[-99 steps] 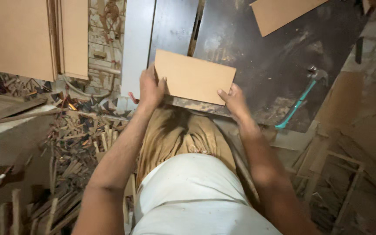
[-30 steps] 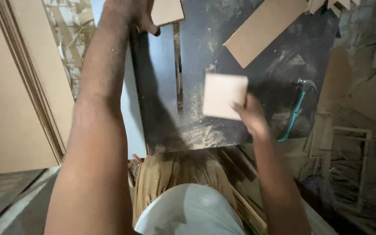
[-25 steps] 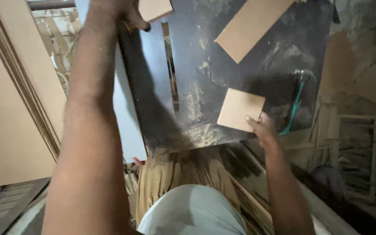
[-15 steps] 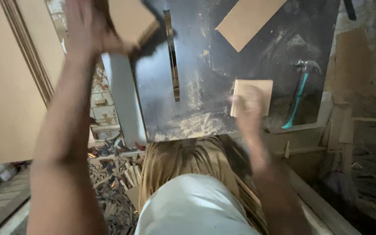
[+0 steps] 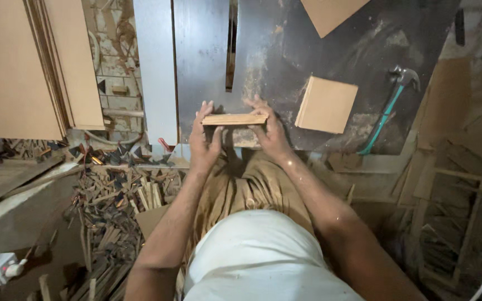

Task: The person sorts and stacks small cut wood and fiberboard pieces on a workbench, aligning them into piles by hand. They pick up pieces one at a time, tap a nail with a hammer, and continue arranging the pieces into stacks.

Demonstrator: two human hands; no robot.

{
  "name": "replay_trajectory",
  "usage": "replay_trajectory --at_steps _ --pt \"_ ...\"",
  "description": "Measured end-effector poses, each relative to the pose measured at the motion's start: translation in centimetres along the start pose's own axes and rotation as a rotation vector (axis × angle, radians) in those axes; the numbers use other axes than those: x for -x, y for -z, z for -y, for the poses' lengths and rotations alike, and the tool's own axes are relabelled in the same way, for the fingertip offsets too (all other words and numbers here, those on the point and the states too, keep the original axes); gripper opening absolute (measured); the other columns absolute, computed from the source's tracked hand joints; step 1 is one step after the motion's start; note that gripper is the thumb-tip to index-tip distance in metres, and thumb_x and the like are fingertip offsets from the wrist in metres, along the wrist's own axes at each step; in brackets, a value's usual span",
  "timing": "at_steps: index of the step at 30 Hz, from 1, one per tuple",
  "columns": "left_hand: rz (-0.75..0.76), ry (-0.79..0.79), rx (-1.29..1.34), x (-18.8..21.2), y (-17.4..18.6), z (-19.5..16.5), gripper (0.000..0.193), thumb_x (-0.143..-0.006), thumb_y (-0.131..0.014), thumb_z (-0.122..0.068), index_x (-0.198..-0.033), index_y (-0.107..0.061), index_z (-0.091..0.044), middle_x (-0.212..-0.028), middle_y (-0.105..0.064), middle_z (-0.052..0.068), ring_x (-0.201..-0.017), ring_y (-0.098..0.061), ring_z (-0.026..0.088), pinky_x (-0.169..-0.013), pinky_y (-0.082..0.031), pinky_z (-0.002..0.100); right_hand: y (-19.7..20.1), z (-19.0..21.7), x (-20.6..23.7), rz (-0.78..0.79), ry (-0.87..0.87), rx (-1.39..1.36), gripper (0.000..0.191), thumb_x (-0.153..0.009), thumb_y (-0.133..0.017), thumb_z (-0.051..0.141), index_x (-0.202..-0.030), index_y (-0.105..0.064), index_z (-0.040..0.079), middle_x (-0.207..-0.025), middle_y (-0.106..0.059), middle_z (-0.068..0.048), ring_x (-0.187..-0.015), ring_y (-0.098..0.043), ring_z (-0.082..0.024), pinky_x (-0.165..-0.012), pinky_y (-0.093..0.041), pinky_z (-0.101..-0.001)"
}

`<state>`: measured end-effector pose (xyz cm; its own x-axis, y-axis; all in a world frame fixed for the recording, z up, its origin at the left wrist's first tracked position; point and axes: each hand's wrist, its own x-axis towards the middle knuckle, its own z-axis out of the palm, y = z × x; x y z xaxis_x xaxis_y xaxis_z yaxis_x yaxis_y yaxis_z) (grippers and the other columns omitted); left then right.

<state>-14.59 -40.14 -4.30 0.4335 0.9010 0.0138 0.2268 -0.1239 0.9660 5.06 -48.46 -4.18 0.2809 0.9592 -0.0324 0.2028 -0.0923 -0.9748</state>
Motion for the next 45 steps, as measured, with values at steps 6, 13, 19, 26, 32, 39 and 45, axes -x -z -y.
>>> replay_trajectory --at_steps 6,13,19,26,32,39,45 --pt "0.013 -0.028 -0.059 1.0 0.6 0.1 0.061 -0.101 -0.056 0.003 -0.157 -0.035 0.0 -0.163 -0.041 0.023 -0.155 -0.04 0.036 -0.126 -0.035 0.04 -3.6 -1.5 1.8 -0.105 -0.176 -0.048 0.069 -0.089 -0.059 -0.003 -0.153 -0.031 0.001 -0.167 -0.026 -0.021 -0.148 -0.036 -0.029 -0.122 -0.035 -0.041" --pt "-0.007 0.069 -0.102 1.2 0.8 0.7 0.044 -0.102 -0.056 0.003 -0.146 -0.054 -0.001 -0.134 -0.067 0.017 -0.125 -0.067 0.032 -0.107 -0.052 0.038 -4.1 -3.1 1.9 -0.161 -0.052 0.357 0.034 -0.101 -0.06 0.0 -0.133 -0.05 0.004 -0.157 -0.053 -0.013 -0.147 -0.053 -0.033 -0.123 -0.042 -0.0391" --pt "0.026 0.317 -0.043 2.9 0.5 5.1 0.033 -0.092 -0.074 -0.004 -0.122 -0.06 0.002 -0.101 -0.068 0.013 -0.09 -0.066 0.022 -0.081 -0.055 0.035 -0.9 0.0 0.9 0.017 -0.371 0.191 0.074 -0.093 -0.07 0.012 -0.158 -0.034 0.012 -0.144 -0.049 -0.018 -0.129 -0.057 -0.037 -0.106 -0.05 -0.0465" --pt "0.06 0.809 0.281 0.1 0.2 7.5 0.029 -0.095 -0.079 -0.014 -0.112 -0.062 0.003 -0.087 -0.068 0.01 -0.075 -0.062 0.021 -0.066 -0.049 0.036 -0.1 -1.5 -0.6 0.203 0.191 0.812 0.06 -0.084 -0.072 0.0 -0.141 -0.067 0.019 -0.15 -0.051 -0.018 -0.131 -0.05 -0.041 -0.109 -0.045 -0.0507" --pt "0.267 0.154 -0.719 -2.5 6.8 3.0 0.043 -0.084 -0.087 -0.021 -0.117 -0.068 -0.003 -0.114 -0.069 0.022 -0.105 -0.067 0.04 -0.089 -0.055 0.046 -0.4 -2.9 -0.8 0.203 0.212 0.803 0.057 -0.087 -0.067 -0.008 -0.138 -0.07 0.018 -0.15 -0.052 -0.019 -0.131 -0.052 -0.04 -0.11 -0.045 -0.0492" --pt "0.503 -0.344 -0.624 -6.7 7.5 4.1 0.069 -0.074 -0.081 -0.002 -0.14 -0.064 -0.014 -0.144 -0.053 0.019 -0.129 -0.054 0.039 -0.108 -0.051 0.044 -0.7 -2.7 -1.5 0.212 0.195 0.825 0.054 -0.089 -0.063 -0.01 -0.138 -0.071 0.011 -0.148 -0.052 -0.024 -0.128 -0.053 -0.041 -0.106 -0.048 -0.0506" --pt "0.502 -0.463 -0.692 -8.3 8.0 5.8 0.065 -0.083 -0.076 -0.002 -0.146 -0.062 -0.01 -0.146 -0.052 0.02 -0.13 -0.054 0.038 -0.111 -0.051 0.042 -1.1 -3.0 -2.8 0.19 0.169 0.856 0.054 -0.095 -0.061 -0.014 -0.142 -0.069 0.01 -0.149 -0.051 -0.025 -0.134 -0.051 -0.043 -0.112 -0.05 -0.0486"
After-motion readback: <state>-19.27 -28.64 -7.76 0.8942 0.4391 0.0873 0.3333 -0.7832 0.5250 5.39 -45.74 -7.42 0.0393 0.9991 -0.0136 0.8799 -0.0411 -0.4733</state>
